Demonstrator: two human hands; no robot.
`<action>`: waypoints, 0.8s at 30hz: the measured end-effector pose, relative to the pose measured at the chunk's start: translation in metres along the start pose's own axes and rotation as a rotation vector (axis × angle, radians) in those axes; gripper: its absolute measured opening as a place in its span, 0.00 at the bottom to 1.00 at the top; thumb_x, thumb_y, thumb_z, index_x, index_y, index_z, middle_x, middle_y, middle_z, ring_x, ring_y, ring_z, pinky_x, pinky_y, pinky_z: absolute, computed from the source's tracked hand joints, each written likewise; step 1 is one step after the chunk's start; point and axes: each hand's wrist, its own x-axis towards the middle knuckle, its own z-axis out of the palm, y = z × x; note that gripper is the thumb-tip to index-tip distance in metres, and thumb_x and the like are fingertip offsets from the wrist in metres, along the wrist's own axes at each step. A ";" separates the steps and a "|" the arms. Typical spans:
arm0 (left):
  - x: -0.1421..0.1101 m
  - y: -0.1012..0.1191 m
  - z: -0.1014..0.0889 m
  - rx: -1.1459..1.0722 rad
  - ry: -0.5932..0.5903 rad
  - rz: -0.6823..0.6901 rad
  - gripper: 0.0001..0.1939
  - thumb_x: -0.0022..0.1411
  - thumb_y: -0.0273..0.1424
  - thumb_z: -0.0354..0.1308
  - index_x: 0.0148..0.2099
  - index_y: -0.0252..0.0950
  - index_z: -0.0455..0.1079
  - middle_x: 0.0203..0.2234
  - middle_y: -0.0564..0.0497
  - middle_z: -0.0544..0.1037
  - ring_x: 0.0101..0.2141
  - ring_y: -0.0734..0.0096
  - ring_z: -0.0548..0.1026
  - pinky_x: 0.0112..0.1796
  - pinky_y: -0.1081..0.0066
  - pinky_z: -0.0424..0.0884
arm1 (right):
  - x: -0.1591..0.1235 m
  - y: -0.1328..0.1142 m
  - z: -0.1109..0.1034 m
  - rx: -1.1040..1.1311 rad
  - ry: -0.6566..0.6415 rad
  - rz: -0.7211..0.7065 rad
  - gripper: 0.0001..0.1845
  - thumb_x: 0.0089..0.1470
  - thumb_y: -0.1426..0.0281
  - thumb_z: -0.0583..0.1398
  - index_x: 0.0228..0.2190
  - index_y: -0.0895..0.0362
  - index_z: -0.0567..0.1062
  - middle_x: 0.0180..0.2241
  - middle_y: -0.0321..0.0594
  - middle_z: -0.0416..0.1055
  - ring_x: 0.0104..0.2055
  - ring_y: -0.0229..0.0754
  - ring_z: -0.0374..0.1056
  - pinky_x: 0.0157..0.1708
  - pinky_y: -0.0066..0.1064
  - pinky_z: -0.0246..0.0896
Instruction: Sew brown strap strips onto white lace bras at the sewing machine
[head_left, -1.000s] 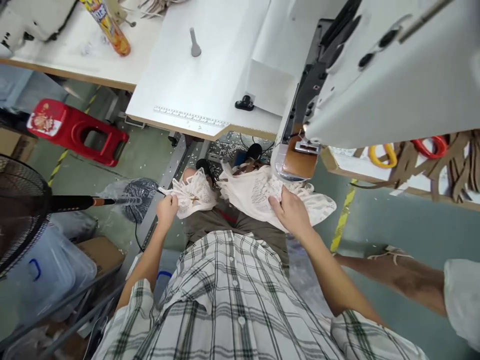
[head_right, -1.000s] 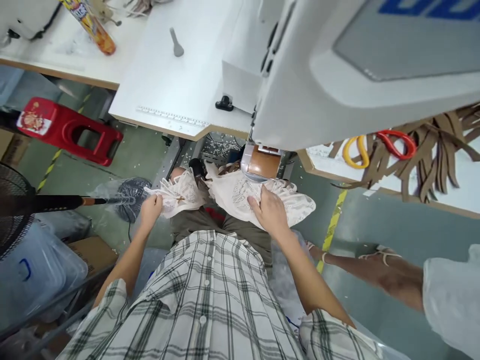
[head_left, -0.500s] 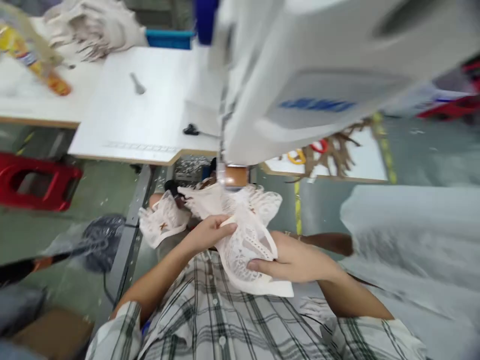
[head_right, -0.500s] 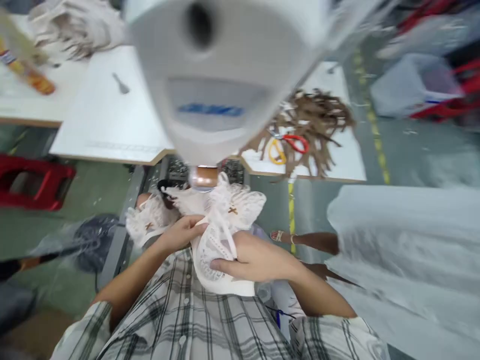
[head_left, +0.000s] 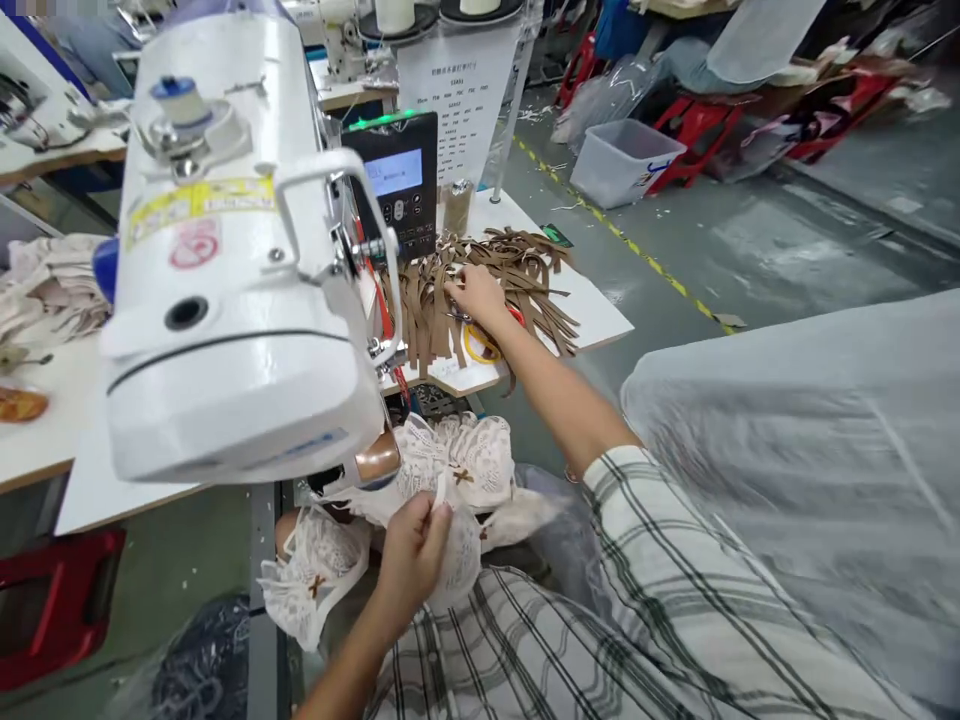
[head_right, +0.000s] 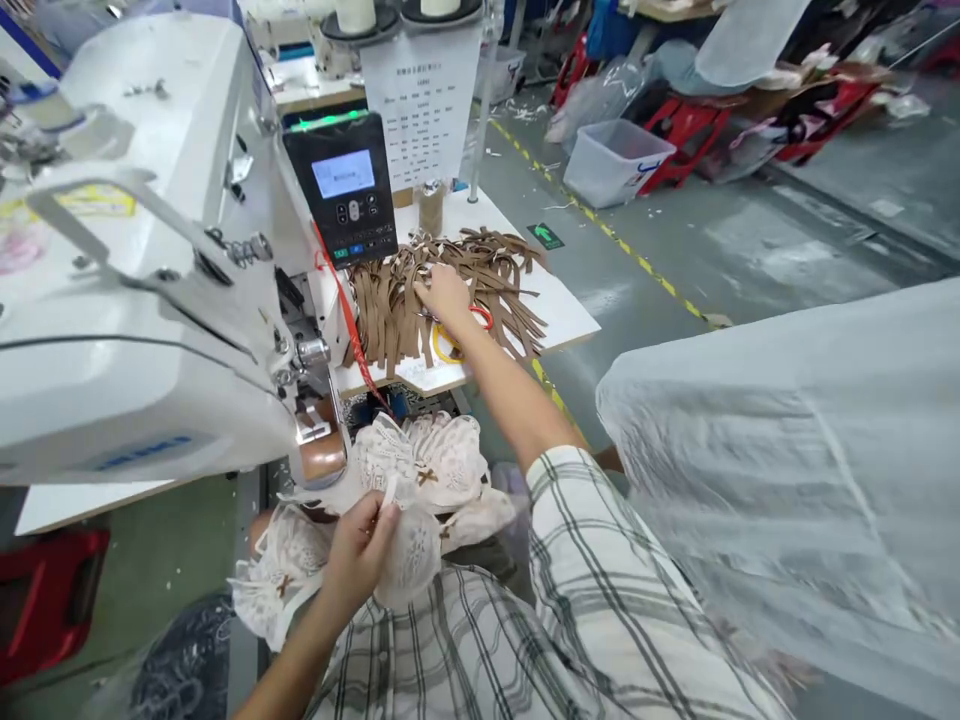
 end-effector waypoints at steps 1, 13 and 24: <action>0.000 0.001 0.000 0.031 0.005 0.022 0.18 0.70 0.39 0.51 0.28 0.38 0.60 0.22 0.55 0.62 0.26 0.71 0.61 0.28 0.70 0.55 | 0.014 -0.001 0.005 -0.011 -0.008 0.013 0.20 0.62 0.63 0.56 0.47 0.66 0.73 0.50 0.60 0.70 0.50 0.54 0.66 0.50 0.42 0.60; 0.010 0.005 0.002 0.095 -0.051 0.056 0.18 0.71 0.37 0.48 0.28 0.37 0.55 0.22 0.57 0.58 0.25 0.75 0.58 0.28 0.73 0.53 | 0.046 -0.016 0.023 -0.092 0.044 -0.004 0.16 0.58 0.62 0.59 0.44 0.60 0.75 0.51 0.55 0.70 0.52 0.56 0.68 0.50 0.42 0.64; 0.006 0.005 0.002 0.135 -0.052 0.027 0.18 0.71 0.36 0.49 0.27 0.37 0.55 0.21 0.57 0.59 0.25 0.76 0.59 0.27 0.73 0.53 | 0.052 -0.018 0.020 -0.082 -0.053 0.148 0.22 0.58 0.65 0.62 0.50 0.65 0.71 0.48 0.58 0.75 0.51 0.56 0.71 0.48 0.41 0.66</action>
